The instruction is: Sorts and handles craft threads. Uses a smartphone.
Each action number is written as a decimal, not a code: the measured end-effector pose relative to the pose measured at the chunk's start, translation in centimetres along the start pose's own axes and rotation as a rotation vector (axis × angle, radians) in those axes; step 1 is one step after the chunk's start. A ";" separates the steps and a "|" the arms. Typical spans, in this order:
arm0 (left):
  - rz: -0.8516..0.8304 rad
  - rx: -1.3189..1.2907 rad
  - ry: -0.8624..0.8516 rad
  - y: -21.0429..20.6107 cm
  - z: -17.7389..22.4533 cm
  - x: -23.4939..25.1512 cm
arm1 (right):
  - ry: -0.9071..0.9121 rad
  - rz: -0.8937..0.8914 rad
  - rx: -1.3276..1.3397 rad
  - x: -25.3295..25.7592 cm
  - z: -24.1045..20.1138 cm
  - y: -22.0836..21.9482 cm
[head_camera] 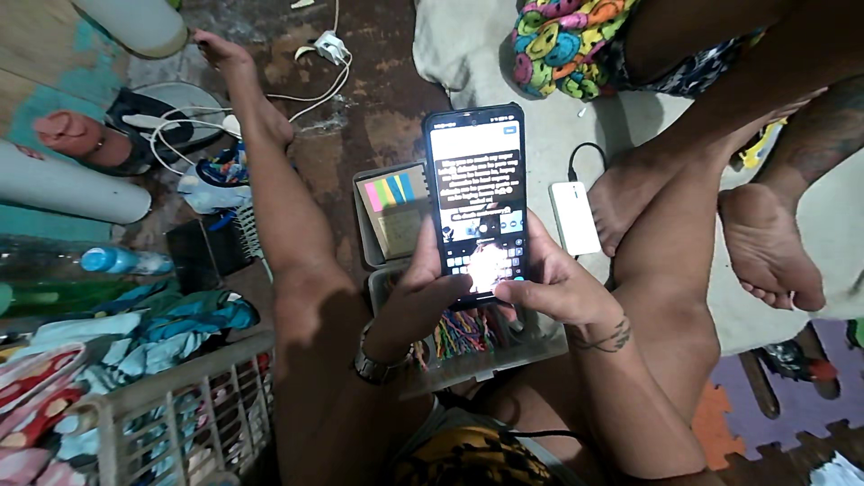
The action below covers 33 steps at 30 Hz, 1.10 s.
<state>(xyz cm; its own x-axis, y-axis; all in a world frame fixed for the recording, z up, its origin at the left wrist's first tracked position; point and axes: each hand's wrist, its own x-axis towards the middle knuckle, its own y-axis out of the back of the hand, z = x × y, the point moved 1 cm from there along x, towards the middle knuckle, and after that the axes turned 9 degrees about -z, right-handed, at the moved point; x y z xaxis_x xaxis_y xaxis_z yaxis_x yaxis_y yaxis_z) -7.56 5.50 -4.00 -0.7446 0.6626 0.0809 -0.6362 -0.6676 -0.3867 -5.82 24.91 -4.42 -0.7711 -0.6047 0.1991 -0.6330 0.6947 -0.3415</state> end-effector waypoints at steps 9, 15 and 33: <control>-0.017 0.016 0.018 -0.1 0.4 0.0 | -0.009 0.017 0.056 -0.1 -0.1 0.1; -0.080 -0.037 -0.025 0.7 -0.9 0.2 | 0.008 -0.020 0.175 -0.1 0.0 0.2; -0.019 0.070 0.022 -2.0 3.7 -0.3 | -0.007 0.029 0.144 -0.1 -0.3 0.0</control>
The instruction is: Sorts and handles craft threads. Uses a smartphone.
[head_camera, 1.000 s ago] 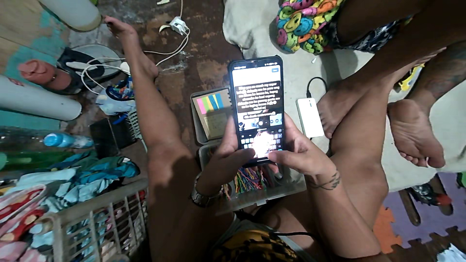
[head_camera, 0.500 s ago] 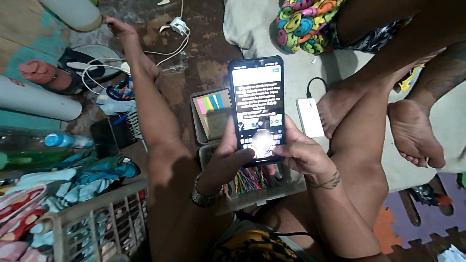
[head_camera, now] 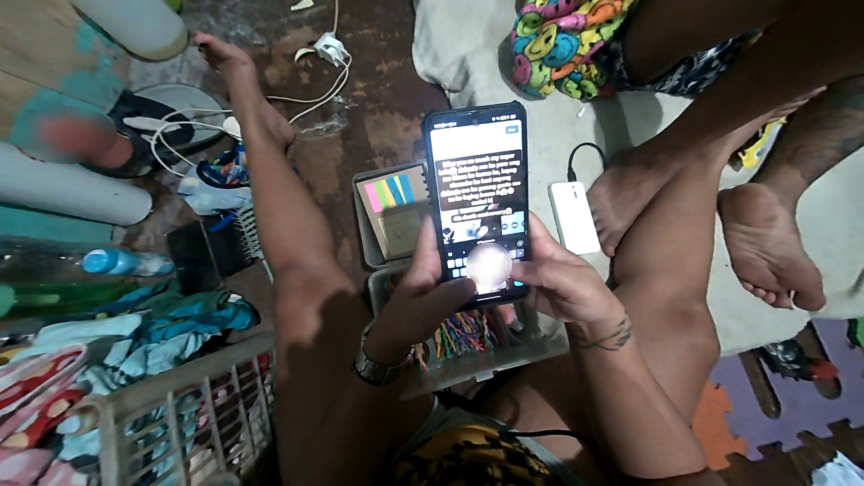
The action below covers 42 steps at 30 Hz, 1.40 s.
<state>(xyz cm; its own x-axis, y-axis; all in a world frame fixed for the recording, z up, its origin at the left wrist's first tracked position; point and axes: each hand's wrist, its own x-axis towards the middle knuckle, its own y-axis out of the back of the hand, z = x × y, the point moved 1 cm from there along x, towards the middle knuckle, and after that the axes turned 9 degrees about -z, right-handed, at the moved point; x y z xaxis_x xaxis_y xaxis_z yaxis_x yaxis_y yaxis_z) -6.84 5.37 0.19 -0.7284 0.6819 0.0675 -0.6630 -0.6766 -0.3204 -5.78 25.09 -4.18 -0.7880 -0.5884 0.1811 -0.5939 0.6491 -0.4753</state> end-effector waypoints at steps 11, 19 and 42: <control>-0.055 -0.110 -0.048 1.8 -3.7 0.3 | 0.007 -0.004 -0.076 0.0 0.0 0.0; -0.063 -0.140 -0.113 2.2 -4.6 0.6 | 0.025 -0.017 0.021 0.1 0.1 0.1; 0.019 0.015 0.033 1.1 -2.7 0.5 | 0.039 0.119 -0.161 0.4 0.2 -0.9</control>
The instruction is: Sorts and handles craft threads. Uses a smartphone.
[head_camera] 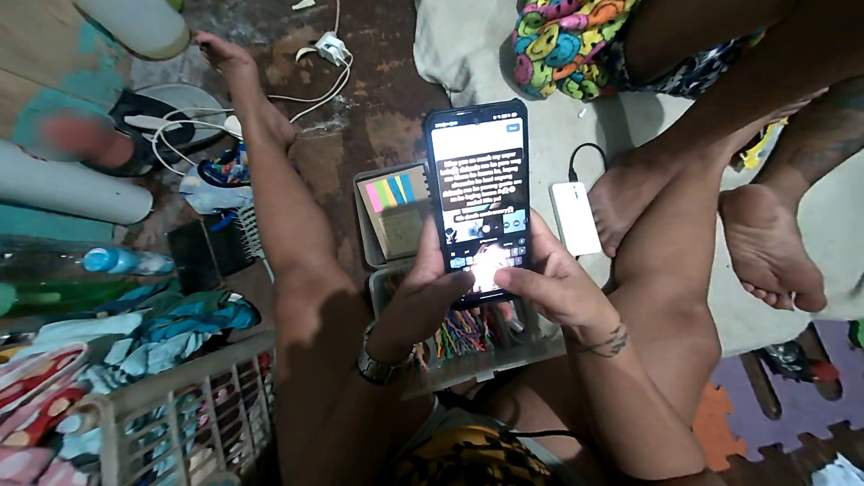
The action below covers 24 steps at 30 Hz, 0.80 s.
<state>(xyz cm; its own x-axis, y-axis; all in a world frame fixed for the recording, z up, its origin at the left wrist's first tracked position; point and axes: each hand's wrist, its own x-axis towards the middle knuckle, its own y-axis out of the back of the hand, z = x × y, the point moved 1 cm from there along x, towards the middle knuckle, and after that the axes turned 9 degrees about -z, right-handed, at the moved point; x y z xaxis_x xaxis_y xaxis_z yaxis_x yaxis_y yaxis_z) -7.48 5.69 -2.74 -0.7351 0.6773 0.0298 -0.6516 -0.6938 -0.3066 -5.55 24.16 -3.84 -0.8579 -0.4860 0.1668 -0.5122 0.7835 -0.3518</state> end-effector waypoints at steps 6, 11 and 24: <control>-0.111 -0.111 -0.106 1.5 -3.1 0.2 | -0.008 -0.017 0.004 0.0 0.1 0.2; -0.105 -0.092 -0.143 0.6 -1.5 -0.1 | -0.016 -0.025 0.038 0.0 0.0 0.4; -0.053 -0.051 -0.097 0.5 -1.3 -0.2 | -0.014 -0.095 0.043 -0.4 0.0 0.7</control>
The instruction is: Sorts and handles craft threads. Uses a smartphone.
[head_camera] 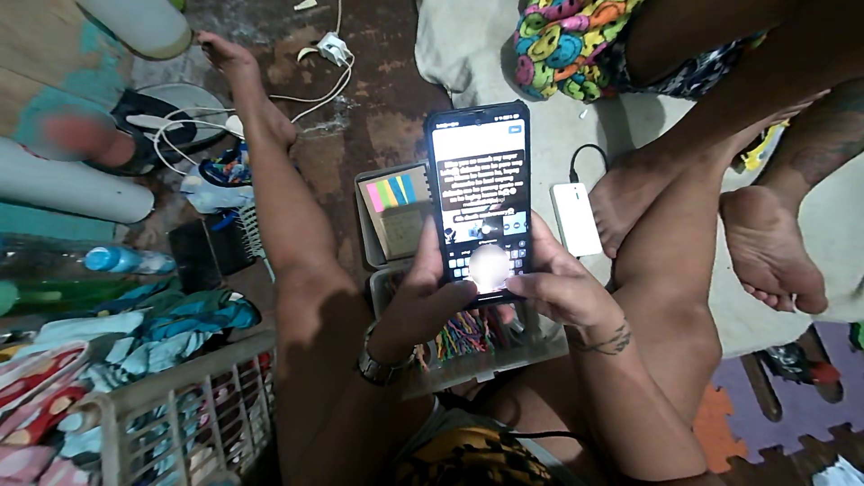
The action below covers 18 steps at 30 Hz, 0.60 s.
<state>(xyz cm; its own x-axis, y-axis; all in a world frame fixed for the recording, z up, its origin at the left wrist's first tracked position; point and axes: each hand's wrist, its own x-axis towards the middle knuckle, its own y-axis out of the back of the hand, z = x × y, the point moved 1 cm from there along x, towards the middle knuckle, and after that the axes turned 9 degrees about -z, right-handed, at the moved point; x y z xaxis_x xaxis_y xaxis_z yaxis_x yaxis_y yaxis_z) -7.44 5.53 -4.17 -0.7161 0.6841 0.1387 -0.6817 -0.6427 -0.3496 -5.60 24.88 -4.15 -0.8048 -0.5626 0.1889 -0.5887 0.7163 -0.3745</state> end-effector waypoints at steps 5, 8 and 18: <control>0.030 0.004 0.015 0.0 0.0 -0.1 | 0.001 -0.034 0.103 0.0 0.0 0.1; 0.006 -0.011 0.004 0.4 -0.7 0.0 | 0.004 -0.037 0.117 -0.1 0.1 0.2; -0.050 -0.079 -0.017 1.3 -2.0 0.0 | 0.009 -0.066 0.163 -0.1 0.2 0.4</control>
<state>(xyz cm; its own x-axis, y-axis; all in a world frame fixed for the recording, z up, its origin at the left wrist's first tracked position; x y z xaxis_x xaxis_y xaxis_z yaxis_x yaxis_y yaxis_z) -8.04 5.42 -6.49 -0.6840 0.7086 0.1732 -0.7035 -0.5781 -0.4133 -5.77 25.13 -4.45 -0.7660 -0.6020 0.2257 -0.6208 0.6013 -0.5031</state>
